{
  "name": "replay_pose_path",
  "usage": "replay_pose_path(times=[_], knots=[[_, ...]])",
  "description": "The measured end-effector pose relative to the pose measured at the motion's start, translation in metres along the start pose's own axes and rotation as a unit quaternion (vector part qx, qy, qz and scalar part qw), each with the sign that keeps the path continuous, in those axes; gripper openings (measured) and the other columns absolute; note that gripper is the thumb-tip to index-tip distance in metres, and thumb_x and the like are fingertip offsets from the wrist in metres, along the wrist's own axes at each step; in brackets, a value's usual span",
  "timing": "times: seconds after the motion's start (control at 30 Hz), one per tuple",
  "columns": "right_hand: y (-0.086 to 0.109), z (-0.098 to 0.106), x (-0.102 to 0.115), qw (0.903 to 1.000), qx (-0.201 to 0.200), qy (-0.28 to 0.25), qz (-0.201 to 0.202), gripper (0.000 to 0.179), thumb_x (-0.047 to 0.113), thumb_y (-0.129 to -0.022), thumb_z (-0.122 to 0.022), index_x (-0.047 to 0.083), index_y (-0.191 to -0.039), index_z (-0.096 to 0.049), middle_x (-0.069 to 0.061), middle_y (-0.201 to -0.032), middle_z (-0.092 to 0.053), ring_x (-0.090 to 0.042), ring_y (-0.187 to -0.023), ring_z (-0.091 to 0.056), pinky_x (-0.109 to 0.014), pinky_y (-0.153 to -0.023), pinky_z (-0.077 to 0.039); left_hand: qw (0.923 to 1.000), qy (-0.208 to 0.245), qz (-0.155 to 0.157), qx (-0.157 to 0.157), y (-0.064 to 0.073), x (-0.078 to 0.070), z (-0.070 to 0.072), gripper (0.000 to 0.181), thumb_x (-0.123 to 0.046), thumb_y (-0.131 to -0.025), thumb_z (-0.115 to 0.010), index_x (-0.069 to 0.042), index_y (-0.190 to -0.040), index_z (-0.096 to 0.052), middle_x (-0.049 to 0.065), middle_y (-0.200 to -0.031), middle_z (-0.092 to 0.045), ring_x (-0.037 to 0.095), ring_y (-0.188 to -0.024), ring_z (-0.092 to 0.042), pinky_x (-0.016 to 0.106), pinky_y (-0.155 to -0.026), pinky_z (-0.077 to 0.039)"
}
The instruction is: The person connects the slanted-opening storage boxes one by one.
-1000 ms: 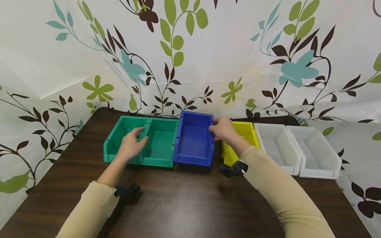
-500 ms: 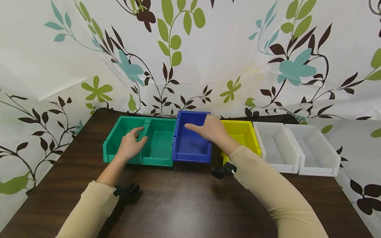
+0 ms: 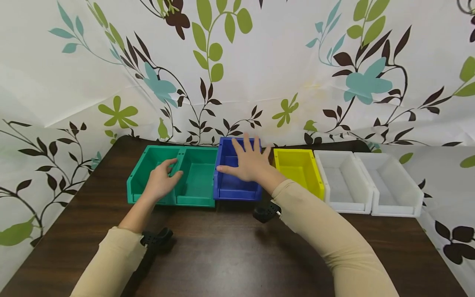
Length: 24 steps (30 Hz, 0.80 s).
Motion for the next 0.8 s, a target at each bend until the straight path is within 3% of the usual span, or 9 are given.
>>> replay_pose_path(times=[0.03,0.1,0.27,0.47,0.8], knots=[[-0.0012,-0.0011,0.0014,0.9994,0.0,0.009,0.033,0.096,0.083,-0.079,-0.032,0.029,-0.153,-0.002,-0.009,-0.16,0.006,-0.045,-0.144,-0.001,-0.072,-0.107,-0.006,1.0,0.003,0.001,0.002,-0.0001,0.0003,-0.0005,0.054,-0.025,-0.094,-0.054,-0.002,-0.141,-0.04,0.027,-0.126,-0.057,0.039,-0.112,-0.058,0.042,-0.069,-0.05],[-0.0024,-0.0036,0.0036,0.9954,0.006,0.023,0.093,0.085,0.077,-0.085,-0.028,0.032,-0.153,-0.003,0.0,-0.161,0.004,-0.036,-0.147,0.005,-0.07,-0.108,0.004,1.0,0.009,0.002,0.004,-0.0002,0.0012,-0.0014,0.054,-0.025,-0.094,-0.053,-0.003,-0.142,-0.04,0.026,-0.135,-0.051,0.039,-0.125,-0.05,0.046,-0.08,-0.051],[-0.0019,-0.0064,0.0057,0.986,0.015,0.011,0.166,0.087,0.079,-0.083,-0.029,0.032,-0.152,-0.007,0.011,-0.159,0.0,-0.021,-0.148,0.007,-0.061,-0.114,0.002,0.9997,0.022,0.01,0.004,-0.0003,0.0033,-0.002,0.055,-0.027,-0.094,-0.054,-0.004,-0.142,-0.039,0.025,-0.142,-0.044,0.038,-0.128,-0.046,0.052,-0.091,-0.049],[0.0,-0.006,0.0103,0.9807,0.009,-0.009,0.195,0.097,0.081,-0.077,-0.04,0.027,-0.153,-0.012,0.007,-0.159,-0.011,-0.022,-0.148,-0.003,-0.056,-0.116,-0.01,0.9997,0.019,0.012,0.003,-0.0007,0.0033,-0.0009,0.055,-0.027,-0.094,-0.054,-0.004,-0.142,-0.039,0.024,-0.142,-0.044,0.038,-0.128,-0.047,0.053,-0.093,-0.047],[-0.0036,-0.0083,0.0113,0.9819,0.005,-0.037,0.186,0.096,0.074,-0.077,-0.053,0.021,-0.151,-0.025,0.008,-0.159,-0.015,-0.02,-0.148,-0.011,-0.053,-0.115,-0.02,0.9997,0.022,0.006,0.005,-0.0013,0.0044,0.0001,0.056,-0.027,-0.094,-0.054,-0.005,-0.142,-0.039,0.025,-0.142,-0.044,0.039,-0.127,-0.047,0.054,-0.092,-0.048]])
Point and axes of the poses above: each hand's wrist, its own y-axis away from the middle knuckle, its own z-axis out of the back of the hand, x = y × z, the point moved 4 cm from there along -y, towards the middle knuckle
